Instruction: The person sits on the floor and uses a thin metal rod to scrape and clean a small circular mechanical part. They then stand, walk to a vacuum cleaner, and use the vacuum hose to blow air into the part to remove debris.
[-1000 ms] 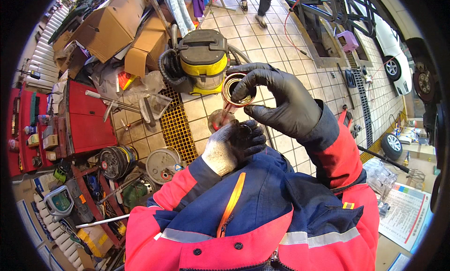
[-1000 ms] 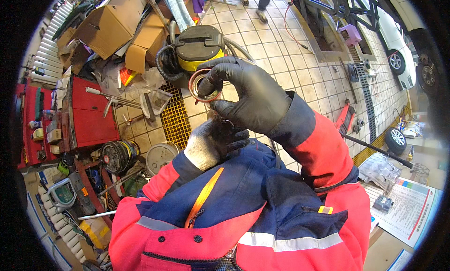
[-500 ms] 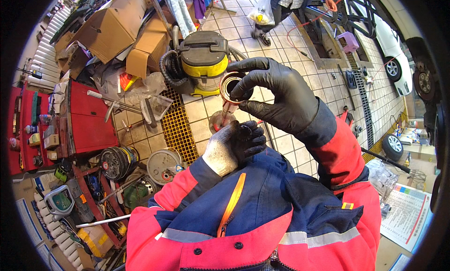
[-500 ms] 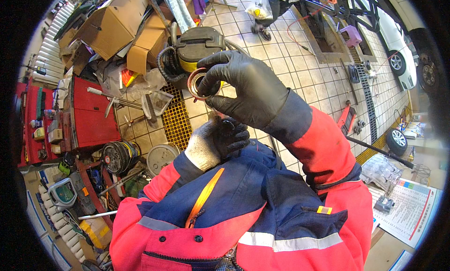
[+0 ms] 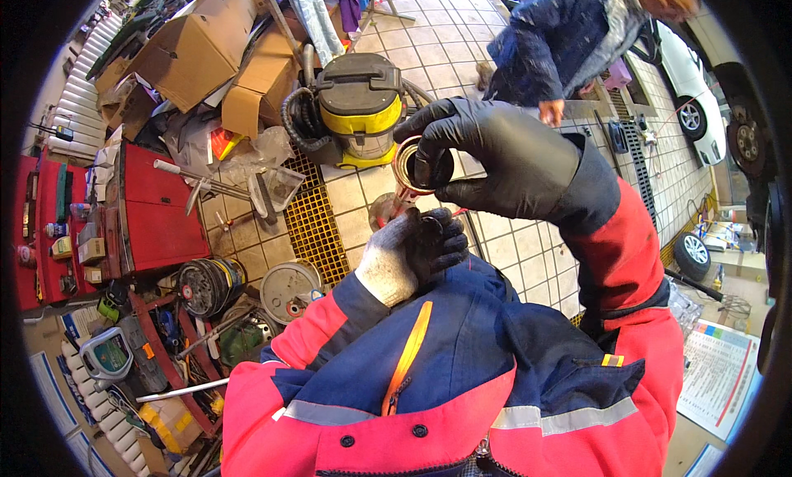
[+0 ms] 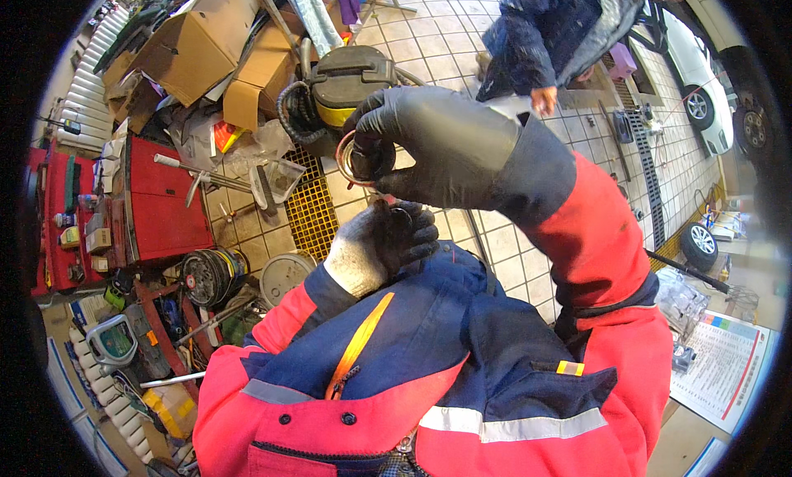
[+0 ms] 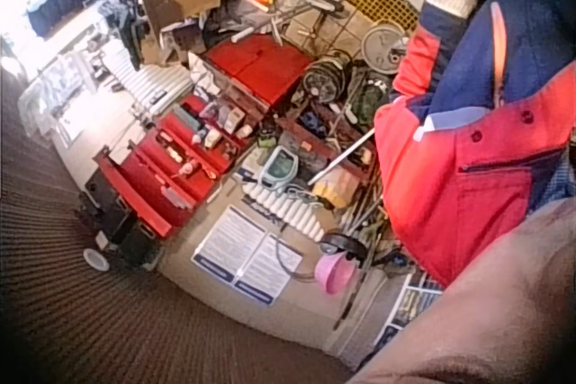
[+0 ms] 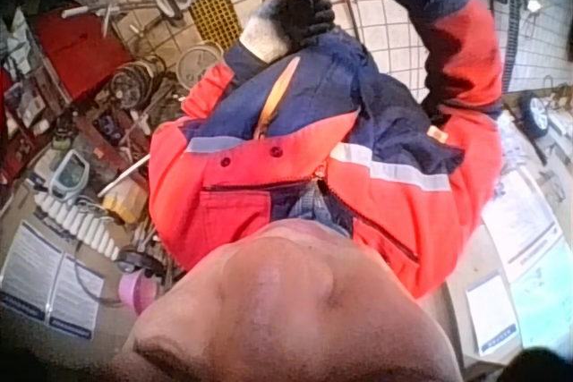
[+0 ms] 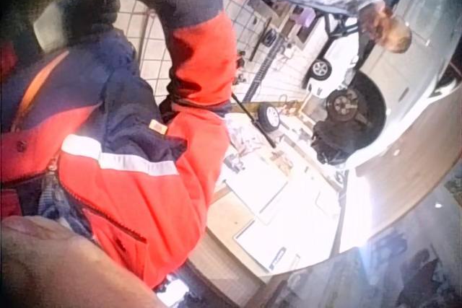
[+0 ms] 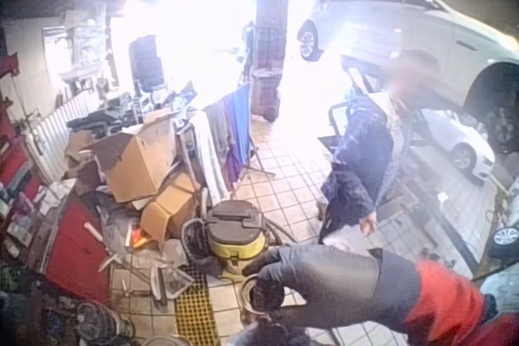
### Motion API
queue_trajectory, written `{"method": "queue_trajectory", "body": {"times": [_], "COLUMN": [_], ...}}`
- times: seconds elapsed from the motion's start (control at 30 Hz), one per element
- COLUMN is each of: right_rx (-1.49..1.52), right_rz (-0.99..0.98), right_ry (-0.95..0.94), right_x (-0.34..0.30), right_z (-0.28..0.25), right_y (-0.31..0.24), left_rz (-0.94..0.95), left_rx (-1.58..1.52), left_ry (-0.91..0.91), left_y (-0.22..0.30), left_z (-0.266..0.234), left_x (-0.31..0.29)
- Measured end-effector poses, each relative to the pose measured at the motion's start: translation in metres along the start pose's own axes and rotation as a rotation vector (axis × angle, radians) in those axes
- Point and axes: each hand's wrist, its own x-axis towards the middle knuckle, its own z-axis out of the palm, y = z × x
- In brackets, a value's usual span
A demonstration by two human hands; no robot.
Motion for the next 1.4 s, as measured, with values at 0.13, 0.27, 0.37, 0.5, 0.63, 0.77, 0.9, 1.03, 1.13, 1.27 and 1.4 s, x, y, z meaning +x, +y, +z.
{"method": "queue_trajectory", "body": {"times": [0.13,0.27,0.37,0.5,0.63,0.77,0.9,1.03,1.13,1.27,1.4], "right_rx": [0.004,-0.045,-0.154,-0.264,-0.233,-0.185,-0.266,-0.341,-0.283,-0.322,-0.378], "right_rz": [0.098,0.141,0.114,0.061,0.015,-0.007,0.013,-0.058,-0.105,-0.072,-0.035], "right_ry": [-0.175,-0.242,-0.264,-0.289,-0.301,-0.267,-0.245,-0.225,-0.122,-0.144,-0.159], "right_x": [0.007,0.021,0.029,0.035,0.036,0.034,0.031,0.031,0.031,0.032,0.031], "right_z": [-0.020,-0.023,-0.024,-0.023,-0.022,-0.018,-0.015,-0.014,-0.007,-0.006,-0.008], "right_y": [-0.008,-0.017,-0.022,-0.023,-0.017,-0.016,-0.021,-0.021,-0.021,-0.020,-0.020], "left_rz": [-0.011,0.050,0.037,0.051,0.042,0.082,0.097,0.171,0.164,0.163,0.157], "left_rx": [0.000,0.042,0.027,-0.023,0.008,0.045,-0.014,0.021,-0.003,-0.019,0.006], "left_ry": [-0.043,0.012,0.017,0.082,-0.007,0.053,-0.085,0.013,0.046,-0.004,0.034], "left_y": [0.004,0.001,0.002,0.002,0.006,0.004,0.007,0.004,0.005,0.005,0.004], "left_z": [0.002,0.009,0.014,0.015,0.006,-0.006,-0.014,-0.014,-0.012,-0.011,-0.012], "left_x": [0.001,-0.006,-0.008,-0.008,-0.007,-0.008,-0.007,-0.013,-0.015,-0.015,-0.016]}}
